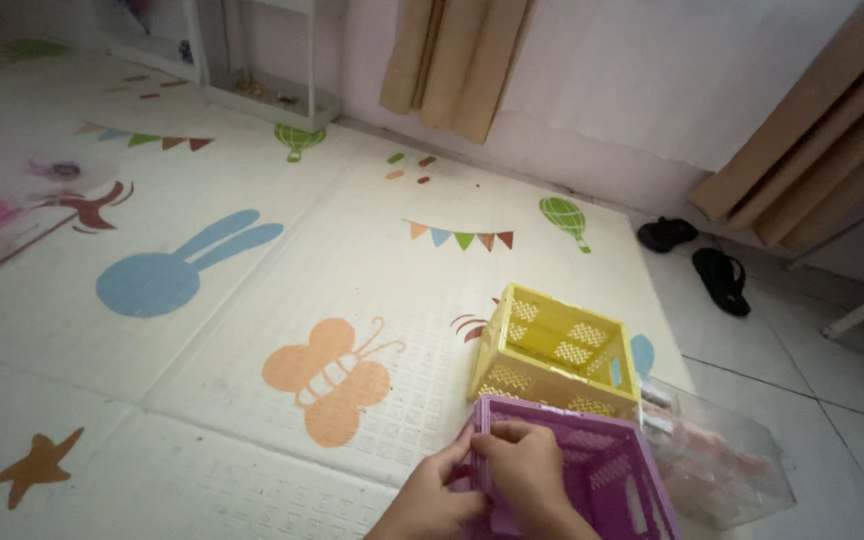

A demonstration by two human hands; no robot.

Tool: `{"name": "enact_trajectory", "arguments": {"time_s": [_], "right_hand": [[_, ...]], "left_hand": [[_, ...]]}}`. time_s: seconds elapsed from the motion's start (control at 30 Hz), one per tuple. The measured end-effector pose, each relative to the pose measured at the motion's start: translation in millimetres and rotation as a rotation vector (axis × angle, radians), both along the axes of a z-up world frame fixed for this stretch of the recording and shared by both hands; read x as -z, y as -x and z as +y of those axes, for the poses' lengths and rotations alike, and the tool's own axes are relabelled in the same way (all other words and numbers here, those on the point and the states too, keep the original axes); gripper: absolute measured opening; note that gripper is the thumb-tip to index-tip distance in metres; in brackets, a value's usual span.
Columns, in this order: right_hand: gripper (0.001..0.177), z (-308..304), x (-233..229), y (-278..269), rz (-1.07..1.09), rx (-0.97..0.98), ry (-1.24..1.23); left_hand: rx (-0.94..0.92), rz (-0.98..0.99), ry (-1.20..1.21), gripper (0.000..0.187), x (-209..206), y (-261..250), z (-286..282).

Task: The person assembles a purple plastic crate by hand on a patterned floor mat. They connect the side panels to the base, then attach the top frame to complete the crate.

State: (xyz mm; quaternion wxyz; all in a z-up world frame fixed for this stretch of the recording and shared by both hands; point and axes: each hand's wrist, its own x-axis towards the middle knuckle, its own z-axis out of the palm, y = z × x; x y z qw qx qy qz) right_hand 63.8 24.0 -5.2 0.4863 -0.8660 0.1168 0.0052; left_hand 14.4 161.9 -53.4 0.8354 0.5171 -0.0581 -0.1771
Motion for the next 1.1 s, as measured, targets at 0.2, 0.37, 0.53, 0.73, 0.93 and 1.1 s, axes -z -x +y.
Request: {"name": "enact_trajectory", "arguments": {"time_s": [0.2, 0.37, 0.53, 0.73, 0.93, 1.1], "right_hand": [[0.025, 15.4, -3.3, 1.1, 0.156, 0.174, 0.071], [0.029, 9.2, -25.9, 2.3, 0.275, -0.043, -0.366], [0.037, -33.3, -81.0, 10.5, 0.547, -0.222, -0.129], [0.051, -115.2, -118.4, 42.0, 0.458, -0.758, 0.45], [0.019, -143.7, -98.4, 62.6, 0.27, -0.734, 0.559], [0.013, -157.3, -77.3, 67.9, 0.03, -0.812, 0.535]], "left_hand": [[-0.043, -0.141, -0.081, 0.08, 0.9, -3.8, 6.5], [-0.07, -0.063, 0.044, 0.072, 3.3, -6.3, 1.1], [-0.406, -0.444, -0.413, 0.083, -20.2, 15.9, -4.4], [-0.13, -0.999, -1.095, 0.049, -73.3, 39.8, -30.0], [0.2, -0.681, -1.272, 0.018, -107.1, 28.9, -73.3], [0.225, -0.635, -1.208, 0.015, -102.2, 22.0, -71.6]]}}
